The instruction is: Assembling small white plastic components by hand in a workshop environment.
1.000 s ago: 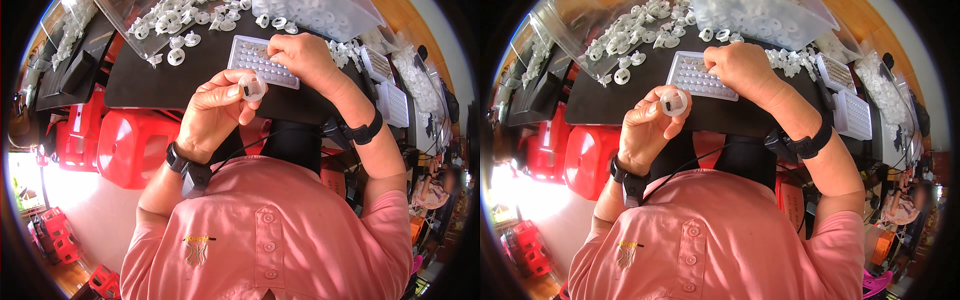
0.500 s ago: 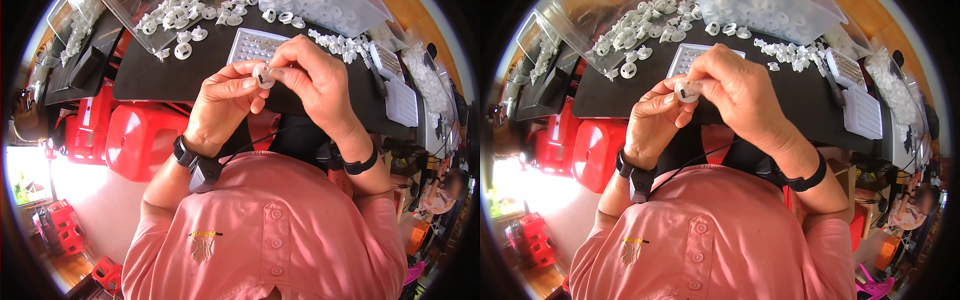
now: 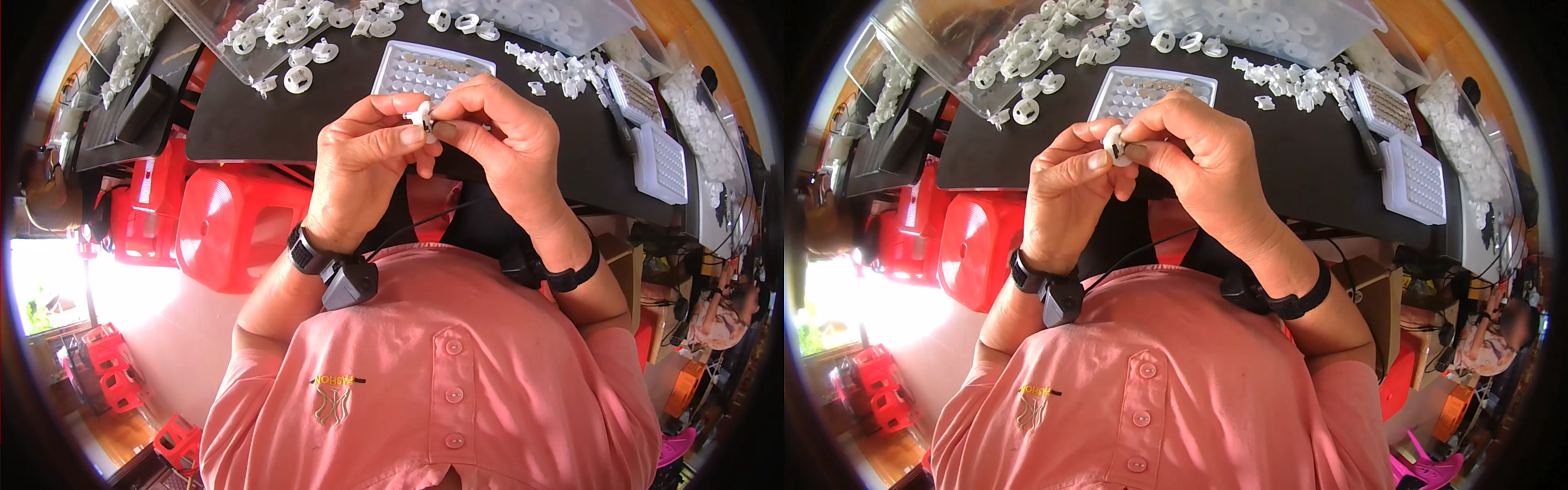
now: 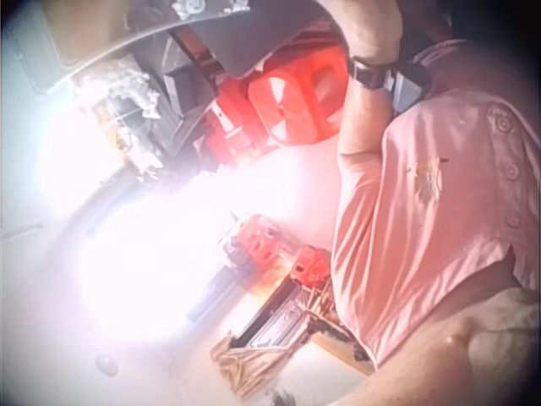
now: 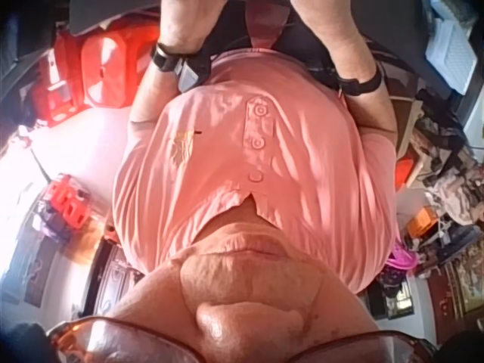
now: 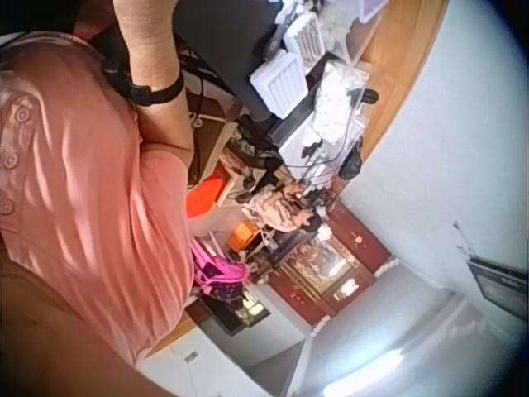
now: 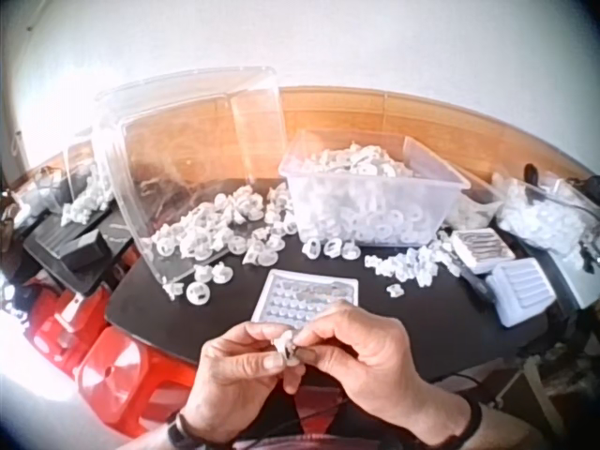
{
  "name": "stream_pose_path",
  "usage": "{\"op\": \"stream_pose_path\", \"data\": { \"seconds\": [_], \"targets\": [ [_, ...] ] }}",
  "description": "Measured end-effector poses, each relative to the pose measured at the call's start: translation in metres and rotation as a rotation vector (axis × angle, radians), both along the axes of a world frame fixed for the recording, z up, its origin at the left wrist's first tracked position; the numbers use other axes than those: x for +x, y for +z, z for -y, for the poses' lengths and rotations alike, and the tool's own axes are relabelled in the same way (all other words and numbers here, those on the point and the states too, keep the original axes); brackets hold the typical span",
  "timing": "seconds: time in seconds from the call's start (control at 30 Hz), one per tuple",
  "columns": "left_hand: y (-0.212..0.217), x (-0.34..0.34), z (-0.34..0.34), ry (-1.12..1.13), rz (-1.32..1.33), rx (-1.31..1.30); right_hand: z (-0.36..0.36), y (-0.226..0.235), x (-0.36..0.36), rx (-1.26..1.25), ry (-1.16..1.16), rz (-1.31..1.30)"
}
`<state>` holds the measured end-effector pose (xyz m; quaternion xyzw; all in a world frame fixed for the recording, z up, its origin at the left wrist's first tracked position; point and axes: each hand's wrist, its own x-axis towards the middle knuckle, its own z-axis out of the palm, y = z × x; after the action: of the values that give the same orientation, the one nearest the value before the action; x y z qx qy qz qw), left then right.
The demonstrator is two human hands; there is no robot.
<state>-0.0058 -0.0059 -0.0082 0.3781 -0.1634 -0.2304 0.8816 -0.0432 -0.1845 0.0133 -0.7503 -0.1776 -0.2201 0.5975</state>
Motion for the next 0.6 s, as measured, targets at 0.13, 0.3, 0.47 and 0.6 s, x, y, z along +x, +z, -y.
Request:
{"op": "stream_pose_path", "data": {
  "seconds": [0.13,0.3,0.47,0.6],
  "targets": [
    [-0.001,0.001,-0.001,-0.016,-0.018,-0.023,-0.005,0.003,-0.003,-0.019,-0.066,0.010],
    [0.002,0.000,-0.001,-0.024,-0.036,-0.016,-0.004,0.002,-0.008,-0.052,-0.069,0.043],
    [0.002,-0.001,-0.002,-0.042,-0.035,-0.003,-0.004,0.005,-0.011,-0.258,-0.130,0.261],
    [0.005,-0.001,-0.002,-0.065,-0.011,0.048,-0.006,0.007,-0.015,-0.298,-0.134,0.326]
  ]
}}
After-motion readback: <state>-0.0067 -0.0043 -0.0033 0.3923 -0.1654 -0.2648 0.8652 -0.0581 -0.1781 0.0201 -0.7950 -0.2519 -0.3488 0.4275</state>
